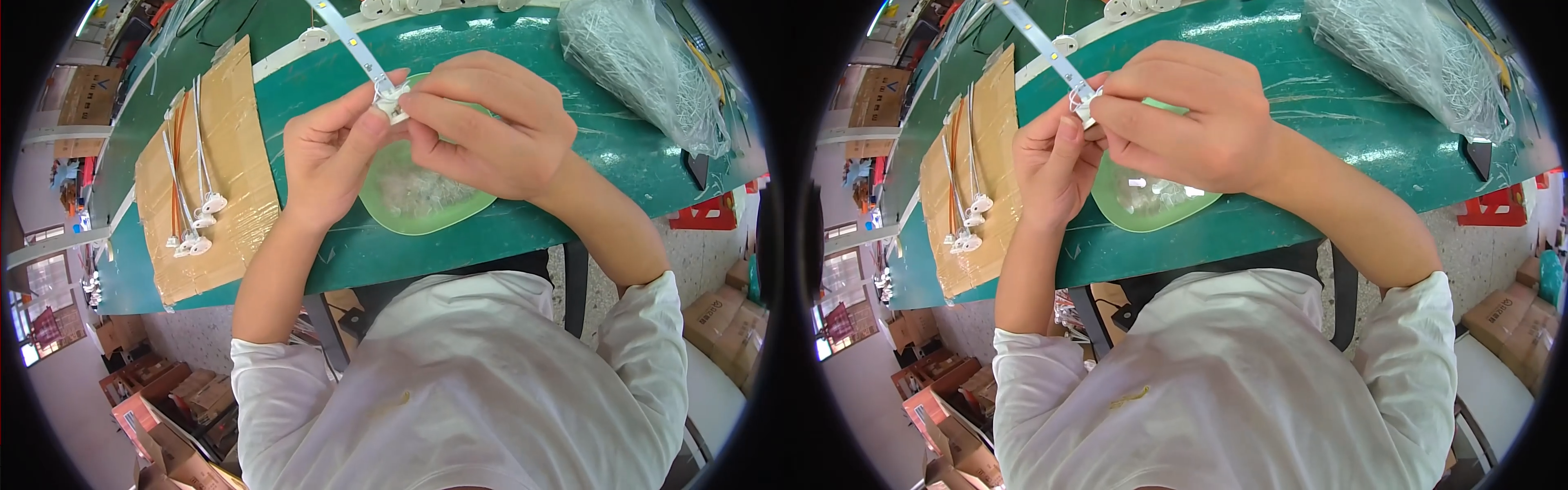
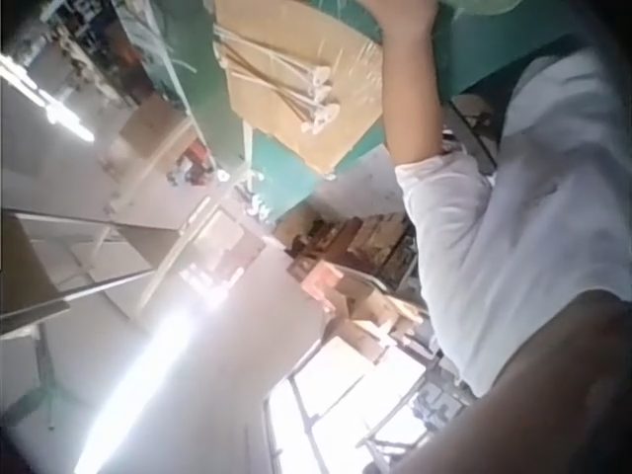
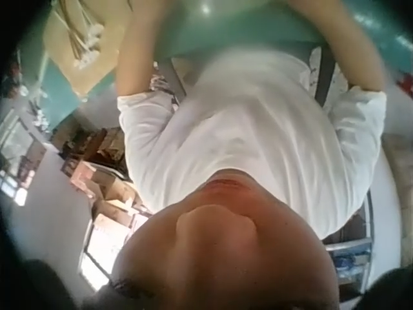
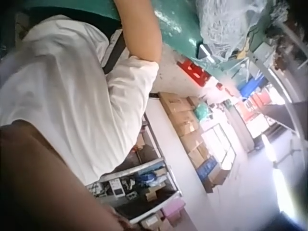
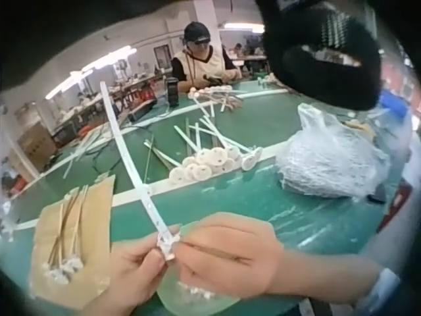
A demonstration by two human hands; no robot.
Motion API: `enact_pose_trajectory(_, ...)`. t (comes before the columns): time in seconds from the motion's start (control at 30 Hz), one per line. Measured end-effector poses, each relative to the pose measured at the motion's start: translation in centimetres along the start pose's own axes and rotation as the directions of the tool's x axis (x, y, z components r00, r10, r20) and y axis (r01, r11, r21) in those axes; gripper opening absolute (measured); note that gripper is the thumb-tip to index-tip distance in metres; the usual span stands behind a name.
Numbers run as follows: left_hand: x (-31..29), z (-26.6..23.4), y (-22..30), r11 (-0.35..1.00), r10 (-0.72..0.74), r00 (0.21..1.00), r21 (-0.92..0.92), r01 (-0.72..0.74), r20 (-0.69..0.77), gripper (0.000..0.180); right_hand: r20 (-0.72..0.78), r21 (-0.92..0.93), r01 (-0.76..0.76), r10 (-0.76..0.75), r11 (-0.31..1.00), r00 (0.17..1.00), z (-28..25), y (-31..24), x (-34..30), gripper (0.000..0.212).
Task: Assembling LED lighting components by attaching plastic circular bases to individual LED light strips.
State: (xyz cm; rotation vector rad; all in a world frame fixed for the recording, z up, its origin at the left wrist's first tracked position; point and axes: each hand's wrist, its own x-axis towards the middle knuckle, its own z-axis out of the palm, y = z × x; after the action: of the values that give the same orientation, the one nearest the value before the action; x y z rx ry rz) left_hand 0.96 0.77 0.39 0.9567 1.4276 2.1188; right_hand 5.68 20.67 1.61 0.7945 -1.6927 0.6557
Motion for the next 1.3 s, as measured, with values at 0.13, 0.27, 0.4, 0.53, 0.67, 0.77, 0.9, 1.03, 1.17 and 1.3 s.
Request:
enact_pose_trajectory(0.13, 0.5, -0.8, 0.1, 0.989, -0.017, 0.998, -0.142, 0.027, 0.068, 0.040, 0.044, 0.031, -0.052, 0.050, 0.998, 0.998, 0.1, 0.2, 0.3, 0.032)
enact_pose_trajectory(0.27, 0.3, -0.2, 0.0, 0.977, 0.049, 0.996, -0.210, -0.034, 0.070, 0.040, 0.052, 0.114, 0.020, -0.026, 0.993, 0.998, -0.3, 0.4, 0.6, 0.034)
enact_pose_trajectory(0.4, 0.0, -0.3, 0.3, 0.995, 0.097, 0.994, -0.004, -0.097, 0.051, 0.039, 0.061, 0.082, 0.100, -0.105, 0.992, 0.993, -0.7, 0.1, 0.4, 0.034)
enact_pose_trajectory(0.53, -0.1, -0.7, 0.4, 0.994, 0.091, 0.992, 0.048, -0.095, 0.085, 0.038, 0.060, 0.047, 0.130, -0.133, 0.990, 0.989, -0.6, 0.1, 0.2, 0.033)
enact_pose_trajectory(0.67, 0.2, -0.4, 0.6, 0.990, 0.142, 0.982, -0.007, -0.143, 0.128, 0.038, 0.083, 0.073, 0.125, -0.131, 0.990, 0.988, -0.7, -0.3, 0.2, 0.032)
enact_pose_trajectory(0.77, 0.2, -0.5, 0.7, 0.985, 0.133, 0.985, 0.096, -0.144, 0.107, 0.040, 0.086, 0.093, 0.104, -0.112, 0.990, 0.990, -0.5, -0.2, -0.1, 0.028)
enact_pose_trajectory(0.9, 0.3, -0.1, 0.9, 0.971, 0.107, 0.994, 0.219, -0.098, -0.034, 0.039, 0.114, 0.152, -0.094, 0.077, 0.984, 0.990, -0.9, 0.0, 0.1, 0.022)
enact_pose_trajectory(1.03, 0.5, -0.1, 1.0, 0.438, 0.390, 0.912, 0.847, -0.303, 0.125, 0.036, 0.133, 0.110, -0.300, 0.285, 0.948, 0.949, -0.6, -1.3, 0.5, 0.021)
enact_pose_trajectory(1.17, 0.8, 0.6, 1.3, 0.152, 0.489, 0.825, 0.904, -0.400, 0.283, 0.035, 0.295, 0.224, -0.661, 0.596, 0.716, 0.746, -0.2, -1.8, 0.1, 0.019)
enact_pose_trajectory(1.3, 0.8, 0.7, 1.6, 0.261, 0.448, 0.866, 0.894, -0.365, 0.223, 0.035, 0.452, 0.421, -0.855, 0.747, 0.303, 0.488, -0.5, -1.2, 0.1, 0.013)
